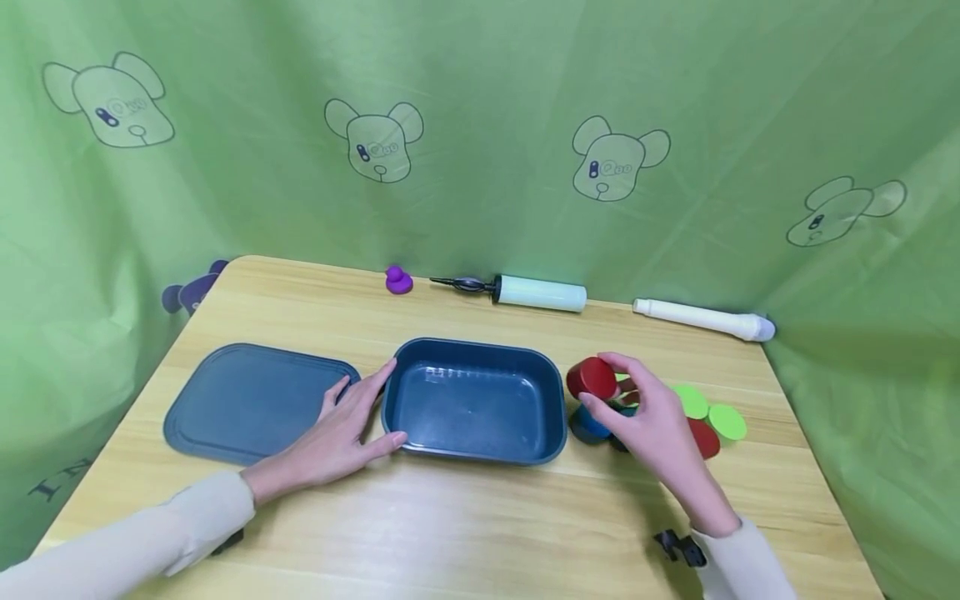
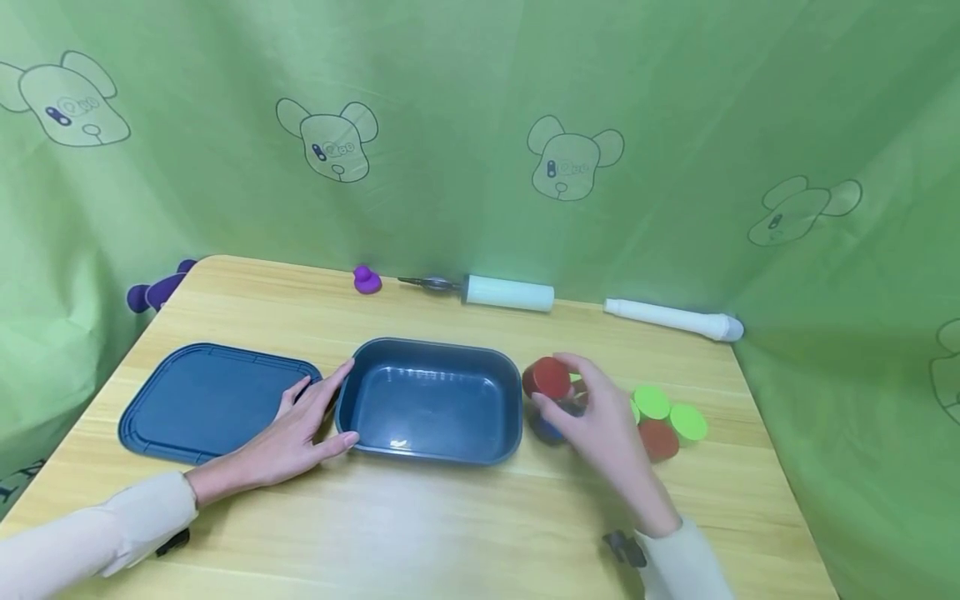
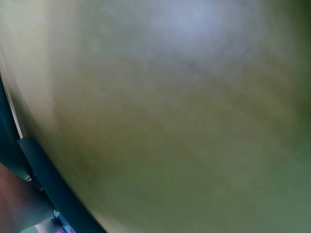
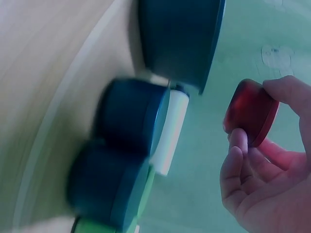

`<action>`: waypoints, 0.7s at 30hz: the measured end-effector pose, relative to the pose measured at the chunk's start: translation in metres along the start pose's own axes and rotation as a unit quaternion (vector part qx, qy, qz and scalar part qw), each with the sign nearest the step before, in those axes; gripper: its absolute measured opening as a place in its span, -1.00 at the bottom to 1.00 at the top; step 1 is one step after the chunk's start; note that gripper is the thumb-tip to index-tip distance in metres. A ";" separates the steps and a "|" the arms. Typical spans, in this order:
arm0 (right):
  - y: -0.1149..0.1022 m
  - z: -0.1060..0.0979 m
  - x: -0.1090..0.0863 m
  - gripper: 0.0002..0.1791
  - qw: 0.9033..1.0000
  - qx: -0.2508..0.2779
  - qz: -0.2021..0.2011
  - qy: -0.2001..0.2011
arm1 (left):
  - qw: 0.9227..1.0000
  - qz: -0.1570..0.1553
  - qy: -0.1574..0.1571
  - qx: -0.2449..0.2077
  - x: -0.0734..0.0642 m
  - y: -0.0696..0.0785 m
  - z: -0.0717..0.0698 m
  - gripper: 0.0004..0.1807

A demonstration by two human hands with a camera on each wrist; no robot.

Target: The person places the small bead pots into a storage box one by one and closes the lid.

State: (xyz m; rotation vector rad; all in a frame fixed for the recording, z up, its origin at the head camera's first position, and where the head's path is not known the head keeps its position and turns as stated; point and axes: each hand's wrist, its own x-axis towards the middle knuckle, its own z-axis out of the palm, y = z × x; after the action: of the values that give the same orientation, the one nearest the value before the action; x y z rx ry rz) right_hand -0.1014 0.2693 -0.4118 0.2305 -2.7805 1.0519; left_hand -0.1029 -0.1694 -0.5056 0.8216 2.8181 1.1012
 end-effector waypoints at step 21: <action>-0.048 0.061 0.035 -0.28 0.995 0.054 -0.030 -0.083 | 1.000 -0.002 -0.001 0.003 0.000 0.001 0.001 0.13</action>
State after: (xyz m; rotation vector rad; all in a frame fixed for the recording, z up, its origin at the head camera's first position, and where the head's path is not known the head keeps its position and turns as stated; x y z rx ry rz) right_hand -0.1312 0.1901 -0.4185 0.4301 -2.8428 1.2225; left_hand -0.1023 -0.1680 -0.5058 0.8152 2.8222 1.0913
